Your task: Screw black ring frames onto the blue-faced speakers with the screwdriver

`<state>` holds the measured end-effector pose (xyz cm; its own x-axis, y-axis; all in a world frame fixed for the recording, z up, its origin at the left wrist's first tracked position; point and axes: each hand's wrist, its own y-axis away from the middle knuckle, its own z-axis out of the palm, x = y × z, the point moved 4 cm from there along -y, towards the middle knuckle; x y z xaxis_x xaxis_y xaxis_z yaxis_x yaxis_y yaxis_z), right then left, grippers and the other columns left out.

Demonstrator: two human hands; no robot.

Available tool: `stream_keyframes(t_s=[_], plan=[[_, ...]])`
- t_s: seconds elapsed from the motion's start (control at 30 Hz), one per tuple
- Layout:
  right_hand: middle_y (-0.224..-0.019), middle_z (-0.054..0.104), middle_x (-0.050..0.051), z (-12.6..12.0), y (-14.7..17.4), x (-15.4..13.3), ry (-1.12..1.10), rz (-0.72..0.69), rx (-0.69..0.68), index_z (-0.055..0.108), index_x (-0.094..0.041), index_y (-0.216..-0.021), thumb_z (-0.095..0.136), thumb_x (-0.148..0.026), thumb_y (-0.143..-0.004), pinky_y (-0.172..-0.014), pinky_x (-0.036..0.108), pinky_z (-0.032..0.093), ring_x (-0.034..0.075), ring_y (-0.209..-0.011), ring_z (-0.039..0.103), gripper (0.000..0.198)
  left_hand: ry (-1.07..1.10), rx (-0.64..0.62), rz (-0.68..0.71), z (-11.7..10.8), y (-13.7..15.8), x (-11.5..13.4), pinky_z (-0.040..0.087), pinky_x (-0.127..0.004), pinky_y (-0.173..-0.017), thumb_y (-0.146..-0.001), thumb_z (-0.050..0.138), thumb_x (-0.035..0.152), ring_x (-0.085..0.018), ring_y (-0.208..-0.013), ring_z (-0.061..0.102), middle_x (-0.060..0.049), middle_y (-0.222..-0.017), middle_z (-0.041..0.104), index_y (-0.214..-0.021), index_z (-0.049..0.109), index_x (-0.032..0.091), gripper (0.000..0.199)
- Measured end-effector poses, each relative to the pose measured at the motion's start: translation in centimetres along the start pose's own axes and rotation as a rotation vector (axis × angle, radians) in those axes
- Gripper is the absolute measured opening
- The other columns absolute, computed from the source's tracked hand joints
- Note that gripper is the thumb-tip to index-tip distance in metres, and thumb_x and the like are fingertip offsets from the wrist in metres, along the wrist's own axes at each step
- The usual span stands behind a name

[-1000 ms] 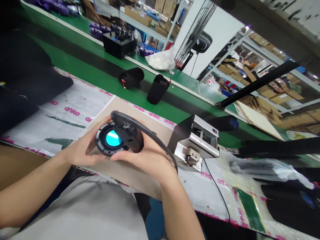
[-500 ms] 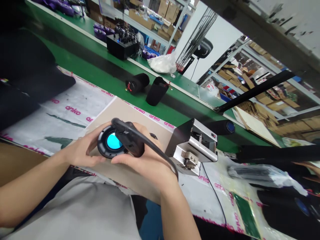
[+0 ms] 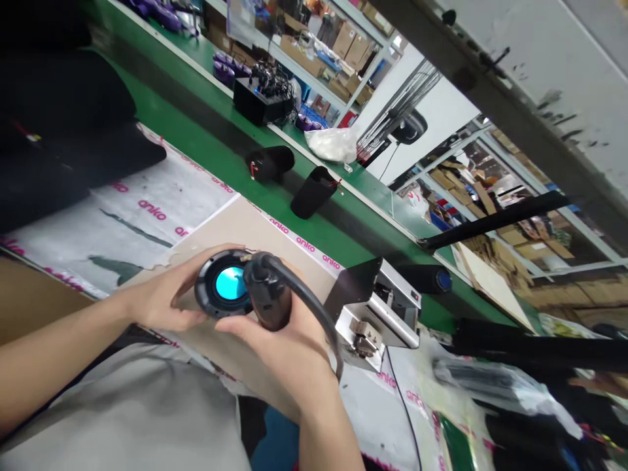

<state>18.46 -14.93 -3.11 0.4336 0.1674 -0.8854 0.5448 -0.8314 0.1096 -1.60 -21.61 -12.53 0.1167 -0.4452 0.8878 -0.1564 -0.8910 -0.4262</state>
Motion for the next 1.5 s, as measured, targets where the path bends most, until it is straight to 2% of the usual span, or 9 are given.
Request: stream_keyframes(t_s=[0.3,0.57,0.77,0.9,0.97,1.07,1.23,1.33,1.5], plan=[[-0.141,0.071,-0.008,-0.6,-0.7,-0.5,0.242,0.021,-0.106,0.063,-0.053,-0.143,0.1,-0.051,-0.074,-0.111,0.049,0.06,0.03,-0.134,0.067,0.078,-0.027,0.028,-0.002,-0.1,0.1,0.1,0.045,-0.059,-0.13,-0.084,0.075,0.018,-0.041,-0.16,0.047,-0.013,-0.176,0.045,-0.174,0.028,0.031,0.102],[-0.135,0.074,-0.004,-0.8,-2.1,-1.1,0.238,-0.04,-0.228,0.063,-0.041,-0.145,0.099,-0.052,-0.075,-0.114,0.043,0.057,0.027,-0.132,0.068,0.079,-0.024,0.036,-0.072,-0.1,0.0,0.9,0.048,-0.058,-0.128,-0.078,0.092,0.029,-0.041,-0.157,0.052,-0.015,-0.173,0.047,-0.172,0.032,0.032,0.111],[-0.141,0.072,-0.005,-0.1,-3.0,-1.0,0.019,-0.132,-0.213,0.07,-0.037,-0.139,0.101,-0.035,-0.074,-0.117,0.034,0.056,0.023,-0.14,0.065,0.072,-0.065,0.359,-0.087,0.7,-0.7,1.3,0.055,-0.053,-0.122,-0.045,0.106,0.07,-0.043,-0.147,0.062,-0.016,-0.158,0.062,-0.159,0.05,0.03,0.133],[-0.141,0.07,0.0,-0.6,-2.8,-0.3,-0.012,-0.233,-0.245,0.075,-0.034,-0.134,0.1,-0.033,-0.076,-0.12,0.042,0.055,0.027,-0.138,0.064,0.063,-0.163,0.424,-0.165,1.0,-1.3,2.0,0.063,-0.047,-0.112,-0.06,0.104,0.063,-0.039,-0.135,0.071,-0.013,-0.145,0.072,-0.144,0.063,0.025,0.101],[-0.123,0.076,0.003,-2.2,-2.0,0.6,-0.111,-0.157,-0.141,0.077,-0.03,-0.128,0.1,-0.035,-0.076,-0.095,0.039,0.065,0.025,-0.107,0.075,0.057,-0.209,0.424,-0.171,0.8,-1.3,2.3,0.062,-0.049,-0.115,-0.069,0.1,0.055,-0.038,-0.137,0.07,-0.014,-0.146,0.072,-0.145,0.062,0.023,0.091],[-0.102,0.077,-0.001,-6.7,0.9,1.4,-0.499,-0.225,0.285,0.07,-0.029,-0.116,0.098,-0.047,-0.08,-0.054,0.03,0.057,0.013,-0.057,0.063,0.049,-0.287,0.409,-0.154,0.4,-0.8,2.2,0.058,-0.057,-0.12,-0.072,0.096,0.047,-0.04,-0.138,0.069,-0.013,-0.147,0.071,-0.146,0.062,0.023,0.085],[-0.062,0.058,-0.009,-13.2,7.5,2.7,-0.669,-0.56,0.982,0.057,-0.028,-0.105,0.072,-0.075,-0.093,-0.052,0.026,0.056,0.011,-0.047,0.05,0.051,-0.476,0.38,-0.156,0.6,-0.7,2.1,0.051,-0.07,-0.118,-0.082,0.081,0.068,-0.041,-0.141,0.065,-0.002,-0.149,0.068,-0.154,0.054,0.028,0.087],[-0.053,0.048,-0.007,-14.5,8.2,3.8,-0.578,-0.532,1.072,0.053,-0.026,-0.094,0.054,-0.088,-0.094,-0.036,0.024,0.036,0.012,-0.038,0.039,0.062,-0.458,0.236,-0.152,3.0,-2.2,2.2,0.052,-0.068,-0.114,-0.087,0.066,0.083,-0.037,-0.142,0.065,0.006,-0.147,0.066,-0.157,0.047,0.033,0.088],[-0.059,0.047,-0.005,-15.4,6.4,4.2,-0.527,-0.466,0.986,0.05,-0.029,-0.097,0.056,-0.097,-0.087,-0.042,0.028,0.039,0.014,-0.043,0.045,0.069,-0.313,0.058,-0.06,8.3,-5.8,1.8,0.065,-0.053,-0.109,-0.074,0.09,0.06,-0.037,-0.131,0.074,-0.003,-0.143,0.074,-0.15,0.058,0.028,0.088]])
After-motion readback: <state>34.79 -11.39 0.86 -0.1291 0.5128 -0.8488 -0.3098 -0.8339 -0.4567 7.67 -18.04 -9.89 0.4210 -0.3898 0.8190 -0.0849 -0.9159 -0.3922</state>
